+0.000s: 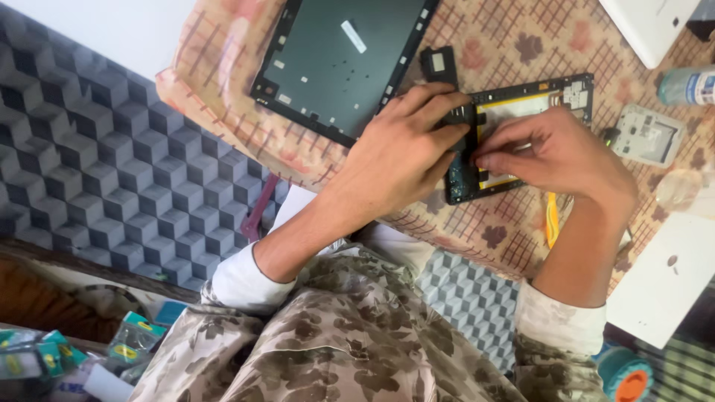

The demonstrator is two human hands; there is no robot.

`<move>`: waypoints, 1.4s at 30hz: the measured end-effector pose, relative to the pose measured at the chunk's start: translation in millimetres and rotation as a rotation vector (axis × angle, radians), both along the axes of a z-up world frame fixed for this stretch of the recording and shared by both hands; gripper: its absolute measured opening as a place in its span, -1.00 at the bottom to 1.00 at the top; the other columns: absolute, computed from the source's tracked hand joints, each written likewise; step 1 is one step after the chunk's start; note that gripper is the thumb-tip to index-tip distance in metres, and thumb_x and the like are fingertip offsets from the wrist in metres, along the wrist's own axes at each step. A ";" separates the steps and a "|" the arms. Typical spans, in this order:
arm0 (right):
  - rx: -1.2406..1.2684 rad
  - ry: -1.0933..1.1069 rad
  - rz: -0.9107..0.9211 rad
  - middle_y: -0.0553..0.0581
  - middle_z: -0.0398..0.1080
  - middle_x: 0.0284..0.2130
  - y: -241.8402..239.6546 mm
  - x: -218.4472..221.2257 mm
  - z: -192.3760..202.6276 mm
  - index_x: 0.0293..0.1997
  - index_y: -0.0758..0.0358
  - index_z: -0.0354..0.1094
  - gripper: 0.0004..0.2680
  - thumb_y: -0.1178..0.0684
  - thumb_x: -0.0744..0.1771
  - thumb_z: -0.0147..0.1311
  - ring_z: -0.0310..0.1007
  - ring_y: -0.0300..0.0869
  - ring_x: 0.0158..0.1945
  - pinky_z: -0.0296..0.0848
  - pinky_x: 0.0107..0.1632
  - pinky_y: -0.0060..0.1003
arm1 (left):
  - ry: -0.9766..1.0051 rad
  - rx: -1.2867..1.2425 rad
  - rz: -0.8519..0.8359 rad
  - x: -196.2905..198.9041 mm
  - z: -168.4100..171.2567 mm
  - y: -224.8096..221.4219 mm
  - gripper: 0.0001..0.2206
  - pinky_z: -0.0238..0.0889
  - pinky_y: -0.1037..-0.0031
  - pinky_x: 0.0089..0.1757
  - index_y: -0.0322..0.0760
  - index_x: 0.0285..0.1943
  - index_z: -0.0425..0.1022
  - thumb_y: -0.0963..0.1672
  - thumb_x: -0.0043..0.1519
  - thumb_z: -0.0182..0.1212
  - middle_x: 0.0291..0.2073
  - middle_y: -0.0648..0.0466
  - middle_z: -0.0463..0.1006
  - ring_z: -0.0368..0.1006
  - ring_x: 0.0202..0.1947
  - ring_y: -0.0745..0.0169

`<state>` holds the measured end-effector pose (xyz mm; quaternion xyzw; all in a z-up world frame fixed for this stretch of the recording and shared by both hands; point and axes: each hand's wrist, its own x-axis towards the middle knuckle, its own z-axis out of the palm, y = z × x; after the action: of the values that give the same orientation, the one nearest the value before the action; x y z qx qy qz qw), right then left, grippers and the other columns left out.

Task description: The person cleans the interior of a disassembled tablet with a brush, then uses a screwdriver to remove and reattach small internal components. The tablet back cover and other parts remain on the table.

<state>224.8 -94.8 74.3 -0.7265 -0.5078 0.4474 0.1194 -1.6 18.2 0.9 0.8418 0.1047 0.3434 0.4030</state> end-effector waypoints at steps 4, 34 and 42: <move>-0.118 -0.271 -0.086 0.11 0.61 -0.43 8.0 -16.2 6.4 -0.22 0.31 0.63 -0.88 0.20 0.22 0.34 0.52 -0.23 -0.40 0.46 -0.28 -0.34 | -0.013 -0.026 -0.002 -0.2 -2.0 -0.1 -0.79 0.28 0.16 0.18 -0.43 0.00 0.60 -0.19 0.23 0.28 0.20 -0.10 0.46 0.31 0.30 -0.11; 0.001 -0.175 -0.074 0.14 0.60 -0.44 -0.5 -10.8 -7.7 -0.24 0.30 0.62 -0.83 0.22 0.16 0.34 0.55 -0.22 -0.43 0.49 -0.31 -0.32 | 0.181 -0.017 0.098 25.4 5.6 -6.4 -0.57 0.21 0.13 0.04 -0.23 0.02 0.61 -0.16 -0.09 0.47 0.17 0.02 0.41 0.25 0.26 -0.05; -0.001 -0.255 -0.063 0.11 0.59 -0.50 3.0 -14.5 -5.6 -0.31 0.25 0.65 -0.86 0.17 0.14 0.37 0.52 -0.23 -0.51 0.45 -0.36 -0.33 | 0.240 0.000 0.050 29.3 11.2 0.8 -0.55 0.17 0.12 0.06 -0.17 0.01 0.60 -0.15 -0.12 0.49 0.18 0.05 0.39 0.22 0.27 -0.03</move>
<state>210.3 -91.8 68.7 -0.7931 -0.4957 0.3475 0.0675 27.7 19.0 12.1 0.8740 0.1731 0.2501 0.3790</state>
